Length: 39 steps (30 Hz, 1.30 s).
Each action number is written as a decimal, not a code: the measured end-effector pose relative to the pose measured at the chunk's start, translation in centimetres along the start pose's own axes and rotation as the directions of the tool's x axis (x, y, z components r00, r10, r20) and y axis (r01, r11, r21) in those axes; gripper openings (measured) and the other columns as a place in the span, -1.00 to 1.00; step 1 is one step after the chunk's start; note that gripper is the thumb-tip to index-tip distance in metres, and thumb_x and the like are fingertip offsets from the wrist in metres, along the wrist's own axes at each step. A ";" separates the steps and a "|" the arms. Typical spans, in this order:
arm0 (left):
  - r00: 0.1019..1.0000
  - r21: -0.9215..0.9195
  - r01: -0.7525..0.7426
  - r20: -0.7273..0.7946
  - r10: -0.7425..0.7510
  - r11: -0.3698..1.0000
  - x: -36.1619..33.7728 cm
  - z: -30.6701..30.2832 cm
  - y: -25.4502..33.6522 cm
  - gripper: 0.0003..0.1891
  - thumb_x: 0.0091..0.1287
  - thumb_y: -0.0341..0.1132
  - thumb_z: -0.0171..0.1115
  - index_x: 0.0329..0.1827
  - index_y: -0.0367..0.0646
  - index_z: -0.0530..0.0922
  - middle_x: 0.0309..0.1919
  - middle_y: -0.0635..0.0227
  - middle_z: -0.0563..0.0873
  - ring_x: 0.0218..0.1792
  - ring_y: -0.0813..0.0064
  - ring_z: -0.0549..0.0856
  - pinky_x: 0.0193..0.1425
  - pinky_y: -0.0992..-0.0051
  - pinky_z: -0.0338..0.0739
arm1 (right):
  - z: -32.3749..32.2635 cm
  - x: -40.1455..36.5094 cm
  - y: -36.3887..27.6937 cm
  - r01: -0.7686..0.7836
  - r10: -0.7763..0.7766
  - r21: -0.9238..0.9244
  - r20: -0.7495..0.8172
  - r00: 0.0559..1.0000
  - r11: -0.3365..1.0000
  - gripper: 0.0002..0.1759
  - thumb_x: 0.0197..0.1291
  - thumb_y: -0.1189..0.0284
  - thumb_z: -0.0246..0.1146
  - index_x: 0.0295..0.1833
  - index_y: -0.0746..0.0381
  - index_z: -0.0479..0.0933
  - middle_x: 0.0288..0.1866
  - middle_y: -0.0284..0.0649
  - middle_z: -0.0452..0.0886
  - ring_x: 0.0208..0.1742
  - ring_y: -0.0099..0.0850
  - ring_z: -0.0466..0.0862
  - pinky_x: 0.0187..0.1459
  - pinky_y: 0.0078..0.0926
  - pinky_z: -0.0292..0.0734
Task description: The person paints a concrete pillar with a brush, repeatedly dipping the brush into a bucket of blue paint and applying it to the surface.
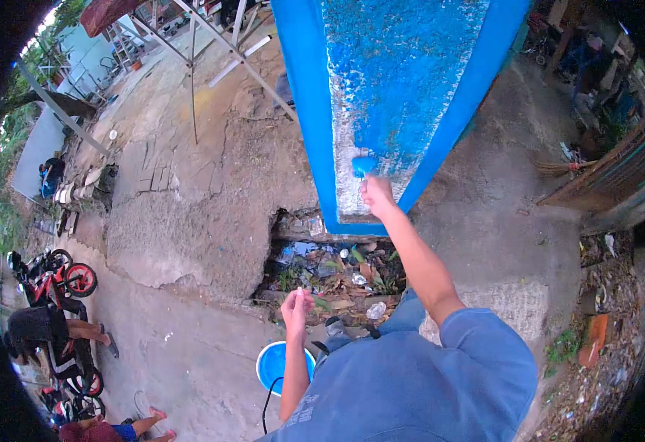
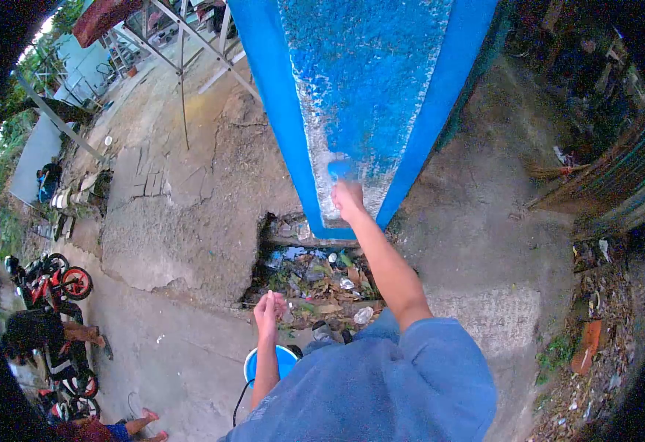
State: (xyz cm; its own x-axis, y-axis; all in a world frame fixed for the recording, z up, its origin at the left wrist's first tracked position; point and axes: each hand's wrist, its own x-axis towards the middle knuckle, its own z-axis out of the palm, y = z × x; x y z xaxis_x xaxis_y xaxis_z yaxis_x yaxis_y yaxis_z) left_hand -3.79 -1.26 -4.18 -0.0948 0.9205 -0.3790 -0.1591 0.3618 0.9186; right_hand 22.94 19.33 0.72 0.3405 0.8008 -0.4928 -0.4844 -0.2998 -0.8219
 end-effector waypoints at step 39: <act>0.978 -0.044 -0.056 0.198 0.064 0.997 -0.7 -1.0 2.0 -0.68 0.35 -0.15 0.02 -0.30 -0.28 0.54 -0.53 0.38 0.60 -0.50 0.61 0.56 -0.38 0.60 0.47 | -0.7 -0.2 7.6 0.085 -0.107 -0.196 -0.106 0.989 0.977 -0.65 0.17 0.27 0.02 -0.54 0.30 0.44 -0.69 -0.25 0.44 -0.75 -0.45 0.41 -0.71 -0.44 0.23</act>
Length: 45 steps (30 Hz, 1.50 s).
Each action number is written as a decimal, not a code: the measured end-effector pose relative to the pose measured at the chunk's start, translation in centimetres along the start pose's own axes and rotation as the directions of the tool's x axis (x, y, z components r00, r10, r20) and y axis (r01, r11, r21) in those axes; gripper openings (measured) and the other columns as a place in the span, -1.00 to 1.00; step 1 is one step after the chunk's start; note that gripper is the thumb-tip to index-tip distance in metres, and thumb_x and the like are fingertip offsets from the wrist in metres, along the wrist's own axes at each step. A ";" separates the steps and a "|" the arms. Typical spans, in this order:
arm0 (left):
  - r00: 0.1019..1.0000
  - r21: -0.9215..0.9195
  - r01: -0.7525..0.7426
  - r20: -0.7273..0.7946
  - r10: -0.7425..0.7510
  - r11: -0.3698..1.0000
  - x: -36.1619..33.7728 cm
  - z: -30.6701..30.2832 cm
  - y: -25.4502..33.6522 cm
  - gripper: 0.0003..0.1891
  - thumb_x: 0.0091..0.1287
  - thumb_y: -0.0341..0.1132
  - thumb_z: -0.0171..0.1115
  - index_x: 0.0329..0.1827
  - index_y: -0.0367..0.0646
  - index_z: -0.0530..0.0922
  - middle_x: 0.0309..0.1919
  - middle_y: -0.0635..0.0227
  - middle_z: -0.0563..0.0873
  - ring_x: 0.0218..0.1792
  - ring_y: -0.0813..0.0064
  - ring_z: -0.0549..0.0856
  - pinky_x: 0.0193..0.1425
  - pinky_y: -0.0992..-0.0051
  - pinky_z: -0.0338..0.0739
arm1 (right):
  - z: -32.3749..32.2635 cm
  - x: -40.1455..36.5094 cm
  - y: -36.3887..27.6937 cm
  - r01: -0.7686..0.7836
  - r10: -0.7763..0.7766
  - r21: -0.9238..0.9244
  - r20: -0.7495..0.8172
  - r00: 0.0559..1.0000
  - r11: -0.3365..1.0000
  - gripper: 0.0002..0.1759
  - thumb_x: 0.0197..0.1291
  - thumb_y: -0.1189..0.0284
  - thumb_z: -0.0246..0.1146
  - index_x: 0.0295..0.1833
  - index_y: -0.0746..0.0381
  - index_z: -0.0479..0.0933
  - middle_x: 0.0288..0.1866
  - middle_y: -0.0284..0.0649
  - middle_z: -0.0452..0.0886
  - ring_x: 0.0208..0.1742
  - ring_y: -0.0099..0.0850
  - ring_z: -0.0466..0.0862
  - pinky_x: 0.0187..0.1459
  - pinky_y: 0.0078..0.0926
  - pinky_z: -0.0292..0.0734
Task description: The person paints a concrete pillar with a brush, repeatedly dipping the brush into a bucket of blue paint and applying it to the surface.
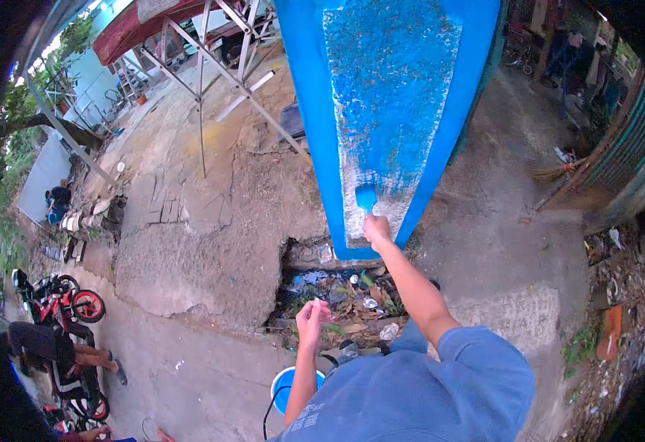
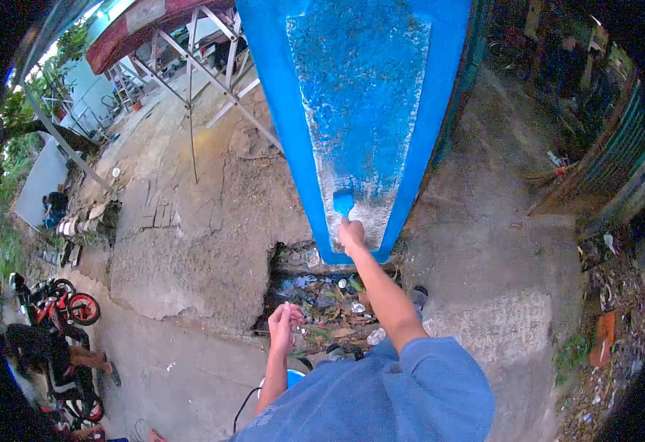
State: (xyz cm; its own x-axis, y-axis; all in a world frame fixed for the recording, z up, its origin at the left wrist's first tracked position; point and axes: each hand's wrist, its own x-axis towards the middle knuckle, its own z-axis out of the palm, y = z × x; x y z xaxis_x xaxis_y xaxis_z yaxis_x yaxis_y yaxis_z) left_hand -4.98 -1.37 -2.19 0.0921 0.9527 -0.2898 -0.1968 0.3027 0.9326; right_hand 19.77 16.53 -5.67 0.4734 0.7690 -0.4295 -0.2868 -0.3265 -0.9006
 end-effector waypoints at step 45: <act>0.999 0.014 -0.043 0.025 0.042 0.999 2.4 -1.8 1.9 -0.64 0.38 -0.12 -0.04 -0.28 -0.29 0.52 -0.52 0.39 0.57 -0.50 0.63 0.53 -0.40 0.63 0.40 | 2.4 -9.7 -16.3 0.486 -0.756 -0.874 0.311 0.576 0.012 -0.74 0.18 0.35 0.04 -0.31 0.38 0.41 -0.53 0.11 0.56 -0.45 0.05 0.61 -0.39 -0.07 0.53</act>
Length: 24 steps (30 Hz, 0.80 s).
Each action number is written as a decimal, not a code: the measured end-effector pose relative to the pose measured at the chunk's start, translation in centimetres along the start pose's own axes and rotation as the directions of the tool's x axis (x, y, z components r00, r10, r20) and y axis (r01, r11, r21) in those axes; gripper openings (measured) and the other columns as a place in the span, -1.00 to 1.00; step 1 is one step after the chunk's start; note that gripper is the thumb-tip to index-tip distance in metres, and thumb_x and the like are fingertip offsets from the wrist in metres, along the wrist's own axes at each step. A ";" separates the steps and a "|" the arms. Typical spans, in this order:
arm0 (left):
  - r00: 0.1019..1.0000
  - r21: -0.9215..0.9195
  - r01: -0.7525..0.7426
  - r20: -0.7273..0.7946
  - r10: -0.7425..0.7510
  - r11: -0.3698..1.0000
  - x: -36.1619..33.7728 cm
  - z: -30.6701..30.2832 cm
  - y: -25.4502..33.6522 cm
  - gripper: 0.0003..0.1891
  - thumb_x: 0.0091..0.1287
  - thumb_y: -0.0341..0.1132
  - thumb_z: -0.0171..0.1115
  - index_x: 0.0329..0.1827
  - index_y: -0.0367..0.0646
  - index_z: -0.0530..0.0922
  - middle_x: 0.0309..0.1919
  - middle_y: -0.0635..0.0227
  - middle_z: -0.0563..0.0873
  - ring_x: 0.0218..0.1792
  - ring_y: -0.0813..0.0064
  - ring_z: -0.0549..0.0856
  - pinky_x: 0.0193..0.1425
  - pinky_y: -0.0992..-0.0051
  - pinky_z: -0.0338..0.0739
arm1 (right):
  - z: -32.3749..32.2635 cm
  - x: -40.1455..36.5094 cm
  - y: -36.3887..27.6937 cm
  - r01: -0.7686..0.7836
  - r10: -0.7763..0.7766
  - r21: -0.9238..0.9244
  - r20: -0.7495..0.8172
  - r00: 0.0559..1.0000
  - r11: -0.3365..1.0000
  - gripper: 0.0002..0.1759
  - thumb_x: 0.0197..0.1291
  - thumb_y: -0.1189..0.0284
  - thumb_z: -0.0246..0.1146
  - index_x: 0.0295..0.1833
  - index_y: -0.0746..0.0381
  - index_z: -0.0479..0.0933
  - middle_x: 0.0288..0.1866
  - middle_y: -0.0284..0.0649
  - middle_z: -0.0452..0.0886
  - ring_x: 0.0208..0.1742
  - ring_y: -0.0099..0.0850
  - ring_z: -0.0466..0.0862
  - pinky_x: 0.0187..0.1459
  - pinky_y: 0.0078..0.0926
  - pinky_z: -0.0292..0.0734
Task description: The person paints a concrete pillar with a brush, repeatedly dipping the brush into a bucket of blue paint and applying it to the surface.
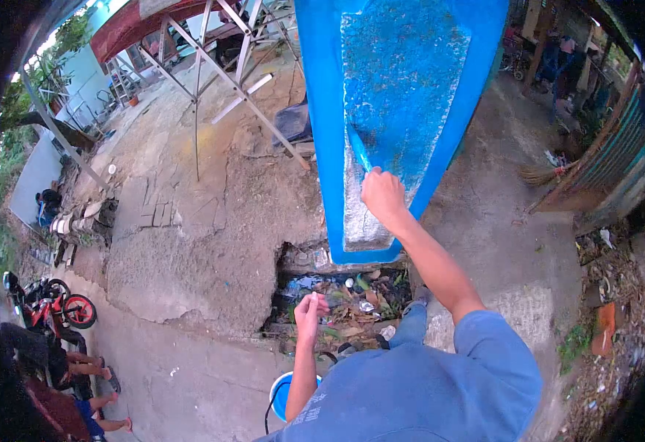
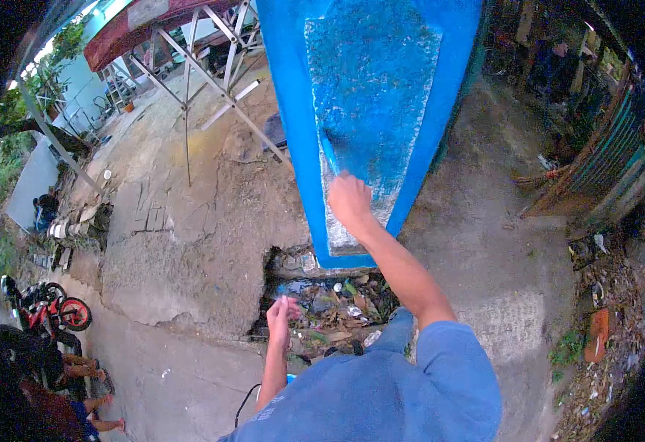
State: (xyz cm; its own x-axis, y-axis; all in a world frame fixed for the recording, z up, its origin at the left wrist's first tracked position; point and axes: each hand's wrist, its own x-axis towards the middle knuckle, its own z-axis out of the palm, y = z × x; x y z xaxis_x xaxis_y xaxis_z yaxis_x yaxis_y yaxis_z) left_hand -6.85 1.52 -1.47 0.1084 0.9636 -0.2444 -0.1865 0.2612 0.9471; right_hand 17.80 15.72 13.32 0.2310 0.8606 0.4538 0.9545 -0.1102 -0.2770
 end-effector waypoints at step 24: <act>0.997 -0.017 -0.039 0.062 0.040 0.999 0.6 0.9 0.2 -0.66 0.38 -0.12 -0.03 -0.28 -0.26 0.51 -0.52 0.39 0.57 -0.49 0.62 0.55 -0.41 0.64 0.40 | -3.6 2.3 1.1 0.044 -0.049 -0.059 -0.087 0.995 0.997 -0.79 0.12 0.40 0.06 -0.34 0.37 0.40 -0.55 0.06 0.57 -0.45 0.00 0.62 -0.43 -0.10 0.54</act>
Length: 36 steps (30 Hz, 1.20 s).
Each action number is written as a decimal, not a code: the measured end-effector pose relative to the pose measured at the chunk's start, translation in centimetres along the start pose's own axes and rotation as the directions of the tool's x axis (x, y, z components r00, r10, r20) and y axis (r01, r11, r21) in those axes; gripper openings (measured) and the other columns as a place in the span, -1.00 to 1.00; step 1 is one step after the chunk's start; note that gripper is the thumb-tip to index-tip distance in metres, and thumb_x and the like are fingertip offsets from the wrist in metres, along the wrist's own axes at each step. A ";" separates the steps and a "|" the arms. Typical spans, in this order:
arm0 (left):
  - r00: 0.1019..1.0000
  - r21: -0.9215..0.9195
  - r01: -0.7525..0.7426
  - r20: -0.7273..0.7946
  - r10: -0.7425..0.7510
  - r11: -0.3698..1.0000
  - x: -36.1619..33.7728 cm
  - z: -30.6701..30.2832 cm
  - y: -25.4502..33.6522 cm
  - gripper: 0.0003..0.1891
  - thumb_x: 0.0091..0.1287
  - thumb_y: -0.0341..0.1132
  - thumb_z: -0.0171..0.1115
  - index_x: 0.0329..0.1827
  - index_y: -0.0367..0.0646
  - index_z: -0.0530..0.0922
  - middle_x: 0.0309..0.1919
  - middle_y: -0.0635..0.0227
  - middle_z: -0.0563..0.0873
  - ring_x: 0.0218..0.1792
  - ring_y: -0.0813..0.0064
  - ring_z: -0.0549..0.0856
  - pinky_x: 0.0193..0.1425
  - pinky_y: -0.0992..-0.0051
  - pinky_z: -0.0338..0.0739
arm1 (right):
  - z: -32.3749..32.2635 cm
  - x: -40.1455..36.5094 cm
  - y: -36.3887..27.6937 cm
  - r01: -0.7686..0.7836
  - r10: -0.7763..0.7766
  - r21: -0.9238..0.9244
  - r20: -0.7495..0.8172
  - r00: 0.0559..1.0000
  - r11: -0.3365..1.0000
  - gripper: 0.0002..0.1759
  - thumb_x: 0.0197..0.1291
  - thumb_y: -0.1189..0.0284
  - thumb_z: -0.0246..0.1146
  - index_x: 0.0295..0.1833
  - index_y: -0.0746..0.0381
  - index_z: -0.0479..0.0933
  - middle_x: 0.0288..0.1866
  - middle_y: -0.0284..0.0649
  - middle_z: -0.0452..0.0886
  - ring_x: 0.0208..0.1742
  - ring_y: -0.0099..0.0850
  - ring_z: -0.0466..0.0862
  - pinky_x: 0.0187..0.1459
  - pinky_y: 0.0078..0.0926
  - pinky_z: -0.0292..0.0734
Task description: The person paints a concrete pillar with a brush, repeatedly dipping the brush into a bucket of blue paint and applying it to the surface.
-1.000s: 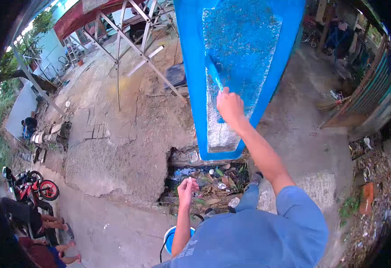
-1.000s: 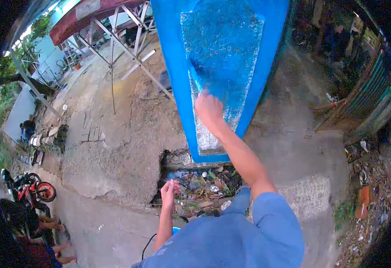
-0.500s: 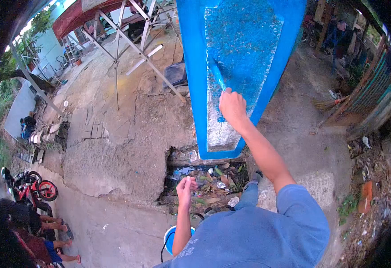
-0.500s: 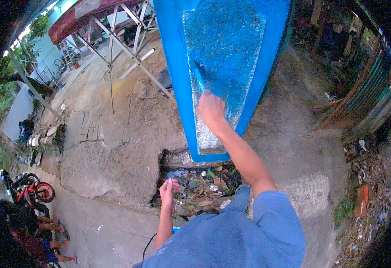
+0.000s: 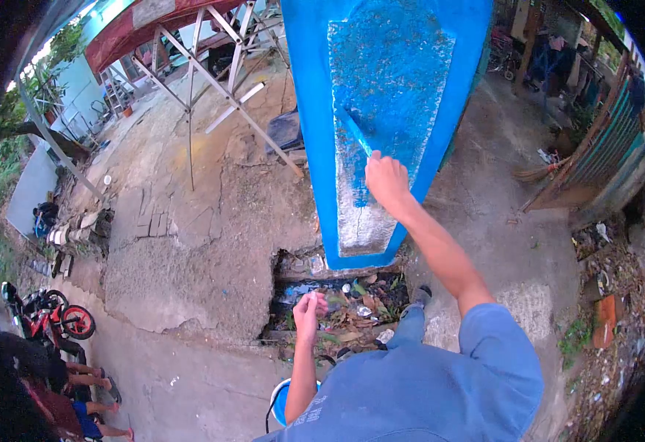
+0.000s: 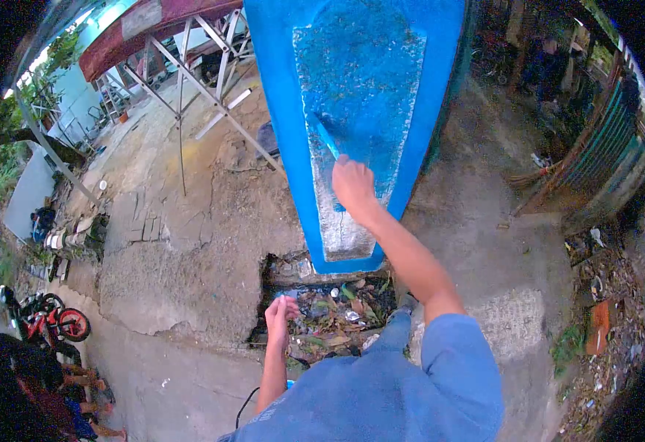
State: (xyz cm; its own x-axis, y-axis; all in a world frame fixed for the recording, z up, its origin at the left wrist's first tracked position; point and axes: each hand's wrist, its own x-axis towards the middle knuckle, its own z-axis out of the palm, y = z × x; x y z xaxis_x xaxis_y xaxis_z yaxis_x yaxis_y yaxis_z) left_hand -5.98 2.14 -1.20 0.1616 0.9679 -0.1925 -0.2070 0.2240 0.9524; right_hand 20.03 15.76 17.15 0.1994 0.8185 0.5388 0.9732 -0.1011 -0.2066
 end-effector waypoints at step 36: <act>0.987 -0.022 -0.152 0.055 0.153 0.988 1.3 2.1 2.6 -0.65 0.39 -0.12 -0.09 -0.25 -0.26 0.51 -0.51 0.41 0.57 -0.45 0.63 0.55 -0.34 0.61 0.44 | -6.4 0.8 1.4 0.259 -0.255 -0.251 0.048 0.966 0.933 -0.79 -0.03 0.55 0.09 -0.27 0.48 0.43 -0.59 0.00 0.56 -0.53 -0.12 0.64 -0.52 -0.23 0.55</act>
State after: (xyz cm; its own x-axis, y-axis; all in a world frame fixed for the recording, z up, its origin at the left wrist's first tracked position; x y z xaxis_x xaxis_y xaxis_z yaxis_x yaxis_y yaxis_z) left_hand -4.29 3.70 1.56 0.1805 0.9831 -0.0311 -0.2508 0.0766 0.9650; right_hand 22.30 12.62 22.54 -0.0609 0.8436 0.5334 0.9881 -0.0248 0.1521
